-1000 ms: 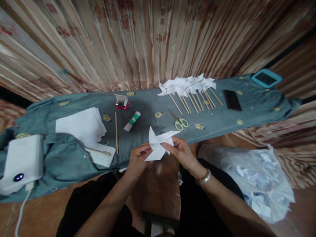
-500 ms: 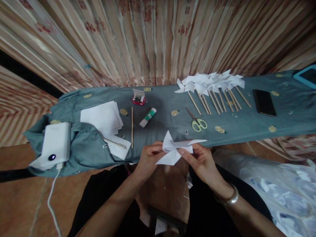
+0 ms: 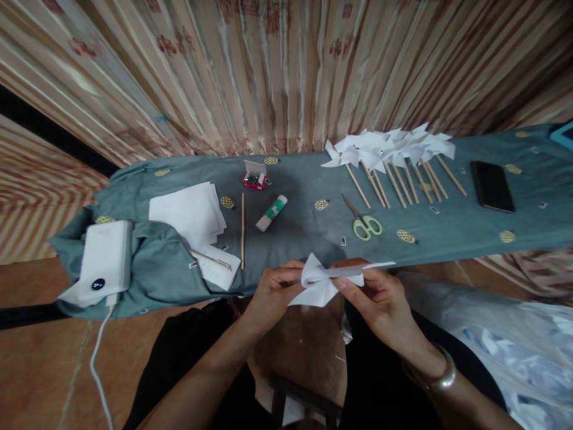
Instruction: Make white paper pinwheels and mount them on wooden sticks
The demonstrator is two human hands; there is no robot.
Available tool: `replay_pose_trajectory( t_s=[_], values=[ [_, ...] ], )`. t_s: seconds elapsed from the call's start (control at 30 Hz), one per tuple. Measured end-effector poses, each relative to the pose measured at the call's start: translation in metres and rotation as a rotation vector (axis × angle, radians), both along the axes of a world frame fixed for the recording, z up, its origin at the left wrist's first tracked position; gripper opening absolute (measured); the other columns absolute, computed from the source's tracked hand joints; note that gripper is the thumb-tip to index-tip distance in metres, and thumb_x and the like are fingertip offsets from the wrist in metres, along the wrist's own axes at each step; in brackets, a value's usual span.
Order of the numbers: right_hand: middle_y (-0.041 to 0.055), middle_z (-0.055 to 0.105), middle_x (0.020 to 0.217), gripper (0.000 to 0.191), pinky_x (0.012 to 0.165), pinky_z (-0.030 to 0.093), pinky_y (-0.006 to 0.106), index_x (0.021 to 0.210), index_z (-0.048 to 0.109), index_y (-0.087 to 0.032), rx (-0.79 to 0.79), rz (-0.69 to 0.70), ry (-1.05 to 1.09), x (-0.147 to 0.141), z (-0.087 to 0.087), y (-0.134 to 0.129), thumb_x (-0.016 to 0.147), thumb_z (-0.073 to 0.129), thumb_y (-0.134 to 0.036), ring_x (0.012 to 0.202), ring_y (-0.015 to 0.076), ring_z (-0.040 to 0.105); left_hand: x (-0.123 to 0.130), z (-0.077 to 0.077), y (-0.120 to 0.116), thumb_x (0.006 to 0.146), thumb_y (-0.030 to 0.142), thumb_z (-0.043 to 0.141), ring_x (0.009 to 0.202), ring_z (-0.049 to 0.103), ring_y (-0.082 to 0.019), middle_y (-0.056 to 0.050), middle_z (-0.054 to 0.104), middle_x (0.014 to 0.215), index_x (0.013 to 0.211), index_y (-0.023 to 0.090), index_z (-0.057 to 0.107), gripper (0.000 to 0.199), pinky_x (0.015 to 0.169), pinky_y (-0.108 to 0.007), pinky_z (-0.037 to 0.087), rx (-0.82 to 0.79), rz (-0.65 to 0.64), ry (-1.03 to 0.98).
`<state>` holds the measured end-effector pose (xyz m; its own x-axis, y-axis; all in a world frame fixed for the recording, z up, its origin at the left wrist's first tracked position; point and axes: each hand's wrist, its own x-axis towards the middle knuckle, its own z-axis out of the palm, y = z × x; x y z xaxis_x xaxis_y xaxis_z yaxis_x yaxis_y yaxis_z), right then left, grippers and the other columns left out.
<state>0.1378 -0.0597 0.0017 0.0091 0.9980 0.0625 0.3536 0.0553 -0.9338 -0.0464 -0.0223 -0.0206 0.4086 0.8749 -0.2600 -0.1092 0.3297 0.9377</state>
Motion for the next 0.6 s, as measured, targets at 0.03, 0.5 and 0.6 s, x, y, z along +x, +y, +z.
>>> replay_pose_trajectory(
  t_s=[0.03, 0.5, 0.6],
  values=[
    [0.0025, 0.074, 0.083, 0.014, 0.066, 0.053, 0.026, 0.094, 0.071, -0.023, 0.011, 0.006, -0.013, 0.0002, 0.0013, -0.0007, 0.087, 0.063, -0.031, 0.072, 0.0166, 0.067, -0.0005, 0.0011, 0.0001, 0.072, 0.041, 0.074, 0.074, 0.058, -0.017, -0.005, 0.065, 0.071, 0.071, 0.017, 0.077, 0.024, 0.062, -0.024, 0.044, 0.01, -0.005, -0.004],
    [0.0029, 0.075, 0.09, 0.013, 0.075, 0.054, 0.027, 0.096, 0.07, -0.024, 0.07, 0.133, -0.084, 0.0087, 0.0046, -0.0052, 0.089, 0.06, -0.025, 0.081, 0.0172, 0.069, -0.0042, 0.004, 0.0024, 0.074, 0.039, 0.074, 0.079, 0.058, -0.015, -0.007, 0.066, 0.086, 0.072, 0.018, 0.078, 0.021, 0.067, -0.022, 0.042, 0.081, -0.079, -0.052],
    [0.0042, 0.075, 0.092, 0.013, 0.071, 0.055, 0.026, 0.095, 0.071, -0.023, 0.039, 0.101, -0.057, 0.007, 0.0054, -0.0031, 0.088, 0.061, -0.028, 0.083, 0.0184, 0.07, -0.0042, 0.0028, 0.0024, 0.074, 0.039, 0.074, 0.078, 0.057, -0.015, -0.007, 0.066, 0.087, 0.075, 0.018, 0.079, 0.022, 0.067, -0.023, 0.042, 0.071, -0.072, -0.037]
  ],
)
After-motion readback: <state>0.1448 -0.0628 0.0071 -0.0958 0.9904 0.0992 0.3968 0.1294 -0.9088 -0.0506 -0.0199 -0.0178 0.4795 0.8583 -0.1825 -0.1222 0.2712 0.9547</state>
